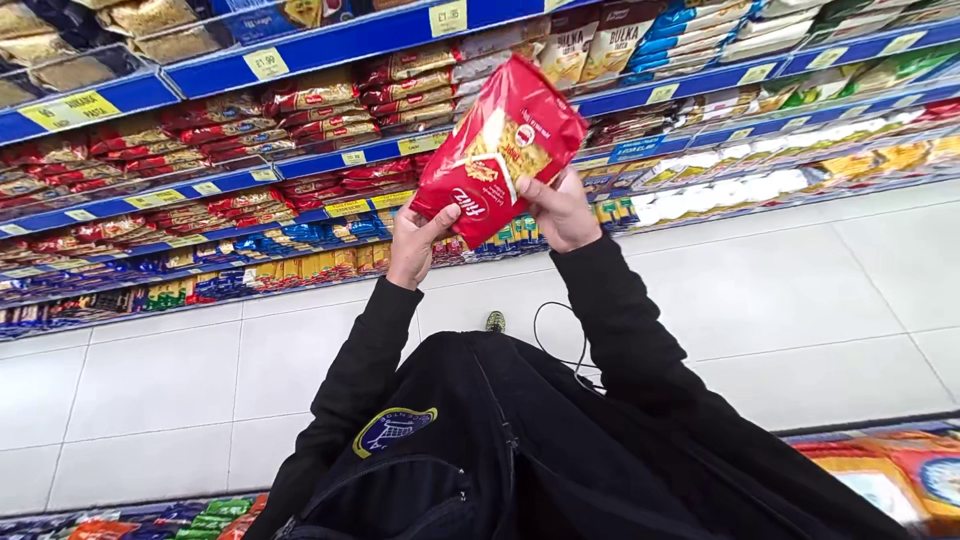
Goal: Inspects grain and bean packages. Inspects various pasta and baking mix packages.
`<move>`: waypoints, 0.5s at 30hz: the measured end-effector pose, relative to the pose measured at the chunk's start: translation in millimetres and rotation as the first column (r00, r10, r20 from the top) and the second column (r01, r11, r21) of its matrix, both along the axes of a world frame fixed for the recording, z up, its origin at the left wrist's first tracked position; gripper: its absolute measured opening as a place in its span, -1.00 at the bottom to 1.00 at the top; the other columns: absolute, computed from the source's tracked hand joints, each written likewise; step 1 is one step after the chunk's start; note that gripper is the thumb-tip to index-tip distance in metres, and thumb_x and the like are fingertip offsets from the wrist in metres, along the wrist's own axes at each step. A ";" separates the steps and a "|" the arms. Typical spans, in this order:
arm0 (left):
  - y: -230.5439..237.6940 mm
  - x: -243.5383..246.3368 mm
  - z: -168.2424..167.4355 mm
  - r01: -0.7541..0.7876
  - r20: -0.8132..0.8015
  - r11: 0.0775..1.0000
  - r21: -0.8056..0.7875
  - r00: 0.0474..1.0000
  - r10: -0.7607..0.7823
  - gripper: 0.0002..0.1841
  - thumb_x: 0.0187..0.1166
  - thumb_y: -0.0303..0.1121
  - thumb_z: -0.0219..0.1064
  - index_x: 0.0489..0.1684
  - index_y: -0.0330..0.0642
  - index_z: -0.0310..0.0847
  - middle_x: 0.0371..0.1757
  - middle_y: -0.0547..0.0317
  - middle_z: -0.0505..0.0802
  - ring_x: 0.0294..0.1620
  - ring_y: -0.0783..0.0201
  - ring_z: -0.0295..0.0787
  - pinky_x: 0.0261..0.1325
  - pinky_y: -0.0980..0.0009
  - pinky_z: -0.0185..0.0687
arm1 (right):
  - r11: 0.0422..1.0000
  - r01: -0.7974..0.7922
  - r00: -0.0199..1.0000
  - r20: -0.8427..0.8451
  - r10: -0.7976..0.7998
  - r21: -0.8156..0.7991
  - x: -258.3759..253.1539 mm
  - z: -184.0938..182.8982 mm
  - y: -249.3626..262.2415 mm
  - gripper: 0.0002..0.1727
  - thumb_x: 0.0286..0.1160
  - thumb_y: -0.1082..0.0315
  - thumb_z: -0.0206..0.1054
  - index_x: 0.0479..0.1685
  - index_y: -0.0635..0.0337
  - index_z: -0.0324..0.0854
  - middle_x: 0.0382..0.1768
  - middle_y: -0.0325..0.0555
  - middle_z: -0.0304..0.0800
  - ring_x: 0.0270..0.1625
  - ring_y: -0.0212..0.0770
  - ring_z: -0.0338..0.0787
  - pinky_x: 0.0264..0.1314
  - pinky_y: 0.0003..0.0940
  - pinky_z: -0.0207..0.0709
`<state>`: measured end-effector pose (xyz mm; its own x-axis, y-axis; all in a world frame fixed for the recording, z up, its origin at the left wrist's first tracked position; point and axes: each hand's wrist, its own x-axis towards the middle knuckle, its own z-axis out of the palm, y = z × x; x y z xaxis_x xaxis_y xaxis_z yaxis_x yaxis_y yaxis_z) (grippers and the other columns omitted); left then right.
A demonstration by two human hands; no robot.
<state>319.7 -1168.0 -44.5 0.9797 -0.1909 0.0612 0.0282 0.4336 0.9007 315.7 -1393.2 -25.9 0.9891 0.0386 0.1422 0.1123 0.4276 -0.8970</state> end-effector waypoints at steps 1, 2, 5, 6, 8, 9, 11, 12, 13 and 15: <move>-4.5 3.2 -9.6 0.015 -0.035 1.000 0.014 0.999 -0.014 -0.55 0.50 -0.51 0.46 0.37 -0.36 0.54 0.07 -0.12 0.88 -0.01 0.07 0.91 0.12 0.14 0.86 | 1.000 0.014 0.999 -0.049 -0.012 0.027 0.9 -13.5 -2.7 -0.26 0.28 0.28 0.65 0.48 0.12 0.36 0.15 -0.12 0.83 0.10 -0.19 0.88 0.13 -0.19 0.83; -8.6 5.9 -18.6 0.036 -0.083 0.999 0.030 0.996 -0.033 -0.55 0.54 -0.53 0.42 0.40 -0.40 0.49 0.08 -0.14 0.86 -0.01 0.06 0.90 0.11 0.14 0.87 | 0.998 0.038 0.993 -0.113 -0.032 0.045 2.9 -28.7 -5.2 -0.29 0.29 0.34 0.61 0.46 0.13 0.35 0.11 -0.09 0.83 0.05 -0.17 0.88 0.08 -0.19 0.83; -20.9 14.6 -43.1 0.084 -0.229 0.993 0.086 0.971 -0.063 -0.57 0.58 -0.52 0.39 0.36 -0.49 0.43 0.03 -0.20 0.87 -0.06 0.02 0.93 0.00 0.12 0.91 | 0.985 0.128 0.957 -0.274 -0.092 0.117 10.0 -77.7 -12.3 -0.40 0.39 0.49 0.46 0.45 0.26 0.36 0.04 0.07 0.85 -0.01 -0.07 0.90 0.06 -0.14 0.82; -25.4 17.2 -51.7 0.107 -0.285 0.990 0.088 0.955 -0.078 -0.59 0.59 -0.51 0.39 0.34 -0.50 0.44 0.03 -0.21 0.88 -0.07 0.00 0.93 -0.01 0.11 0.92 | 0.976 0.155 0.943 -0.319 -0.099 0.155 11.0 -93.0 -15.2 -0.42 0.42 0.52 0.42 0.46 0.29 0.33 0.04 0.12 0.83 0.00 -0.04 0.90 0.08 -0.11 0.83; -31.9 24.0 -70.7 0.166 -0.378 0.983 0.071 0.917 -0.127 -0.58 0.65 -0.49 0.34 0.40 -0.48 0.39 0.10 -0.21 0.85 0.01 -0.02 0.91 0.05 0.07 0.90 | 0.953 0.201 0.912 -0.398 -0.097 0.227 15.3 -118.3 -21.5 -0.41 0.47 0.50 0.41 0.48 0.30 0.27 0.06 0.16 0.82 0.03 0.01 0.90 0.11 -0.06 0.83; -34.1 26.4 -80.0 0.185 -0.409 0.980 0.076 0.902 -0.139 -0.57 0.66 -0.47 0.33 0.43 -0.46 0.37 0.15 -0.20 0.84 0.06 -0.04 0.90 0.10 0.05 0.89 | 0.941 0.222 0.897 -0.431 -0.095 0.256 19.4 -128.9 -25.0 -0.40 0.48 0.49 0.42 0.49 0.30 0.26 0.06 0.17 0.81 0.04 0.02 0.90 0.11 -0.05 0.83; -35.5 24.1 -93.7 0.202 -0.451 0.969 0.140 0.884 -0.119 -0.53 0.67 -0.43 0.33 0.49 -0.45 0.38 0.24 -0.22 0.80 0.14 -0.05 0.87 0.19 0.03 0.85 | 0.911 0.275 0.865 -0.494 -0.094 0.307 32.1 -149.3 -30.1 -0.39 0.48 0.49 0.42 0.50 0.28 0.25 0.07 0.20 0.81 0.03 0.05 0.89 0.09 -0.03 0.83; -35.2 21.3 -97.5 0.212 -0.465 0.957 0.198 0.880 -0.098 -0.49 0.67 -0.40 0.34 0.53 -0.45 0.37 0.29 -0.24 0.76 0.18 -0.05 0.84 0.21 0.04 0.83 | 0.894 0.301 0.849 -0.520 -0.094 0.331 42.6 -158.6 -32.5 -0.40 0.51 0.50 0.40 0.50 0.27 0.24 0.08 0.22 0.80 0.03 0.07 0.89 0.08 -0.02 0.82; -33.9 17.6 -99.8 0.227 -0.483 0.944 0.241 0.871 -0.086 -0.46 0.67 -0.37 0.33 0.58 -0.44 0.37 0.34 -0.25 0.74 0.23 -0.06 0.82 0.24 0.03 0.81 | 0.878 0.330 0.833 -0.545 -0.097 0.347 55.4 -167.8 -34.7 -0.43 0.54 0.50 0.37 0.50 0.27 0.24 0.08 0.23 0.78 0.02 0.08 0.89 0.06 -0.02 0.83; -30.6 6.7 -101.7 0.255 -0.530 0.930 0.265 0.844 -0.081 -0.49 0.69 -0.38 0.30 0.57 -0.42 0.38 0.33 -0.27 0.76 0.23 -0.07 0.83 0.22 0.03 0.82 | 0.854 0.379 0.804 -0.584 -0.113 0.357 83.9 -185.5 -39.6 -0.50 0.61 0.48 0.29 0.50 0.26 0.26 0.08 0.22 0.77 0.00 0.05 0.88 0.00 -0.07 0.82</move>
<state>326.4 -1198.6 -146.2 0.8074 -0.2787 -0.5200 0.5587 0.0781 0.8257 399.7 -1432.8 -211.4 0.8748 -0.1511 -0.4602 -0.1588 0.8082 -0.5671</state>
